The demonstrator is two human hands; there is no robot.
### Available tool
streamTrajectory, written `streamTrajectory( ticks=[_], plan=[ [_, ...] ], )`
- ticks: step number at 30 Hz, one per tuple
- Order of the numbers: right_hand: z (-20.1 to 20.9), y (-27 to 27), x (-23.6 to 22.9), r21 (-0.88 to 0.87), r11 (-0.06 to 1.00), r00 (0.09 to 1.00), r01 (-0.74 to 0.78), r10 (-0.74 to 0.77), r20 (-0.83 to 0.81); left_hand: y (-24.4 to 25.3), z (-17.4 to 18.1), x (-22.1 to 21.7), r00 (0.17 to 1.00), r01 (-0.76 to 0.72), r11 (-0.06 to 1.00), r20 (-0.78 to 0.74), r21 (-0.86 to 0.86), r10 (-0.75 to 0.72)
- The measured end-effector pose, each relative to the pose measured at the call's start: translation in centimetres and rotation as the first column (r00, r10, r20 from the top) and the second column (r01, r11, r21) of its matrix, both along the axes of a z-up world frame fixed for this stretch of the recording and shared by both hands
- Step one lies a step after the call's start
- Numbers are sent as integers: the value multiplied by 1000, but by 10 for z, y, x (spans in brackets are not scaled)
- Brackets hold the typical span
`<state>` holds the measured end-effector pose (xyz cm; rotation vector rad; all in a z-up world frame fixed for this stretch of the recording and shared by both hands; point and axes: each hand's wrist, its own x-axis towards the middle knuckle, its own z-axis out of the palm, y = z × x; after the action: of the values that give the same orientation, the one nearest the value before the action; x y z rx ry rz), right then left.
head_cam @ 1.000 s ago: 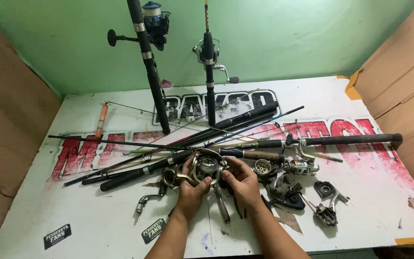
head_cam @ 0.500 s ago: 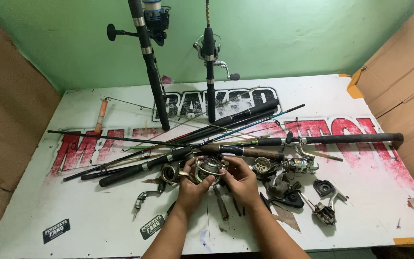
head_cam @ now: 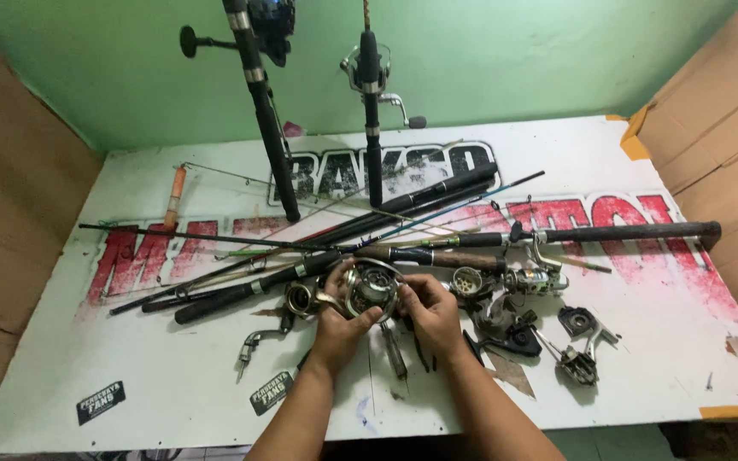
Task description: Disassembling and inspecting parts of a fishing reel for maintenance or repair.
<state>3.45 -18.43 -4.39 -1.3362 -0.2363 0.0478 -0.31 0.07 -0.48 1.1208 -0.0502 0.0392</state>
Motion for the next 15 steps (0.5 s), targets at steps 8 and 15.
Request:
streamTrajectory(
  ticks=[8,15],
  plan=[
    [10,-7,1,-76,990,992,122,-120,39,4,-31,4,994,-41,999,100,12,40],
    [67,-41,-13,-142,974,976,178,-157,149,1,-23,5,989,-69,991,121,-110,82]
  ],
)
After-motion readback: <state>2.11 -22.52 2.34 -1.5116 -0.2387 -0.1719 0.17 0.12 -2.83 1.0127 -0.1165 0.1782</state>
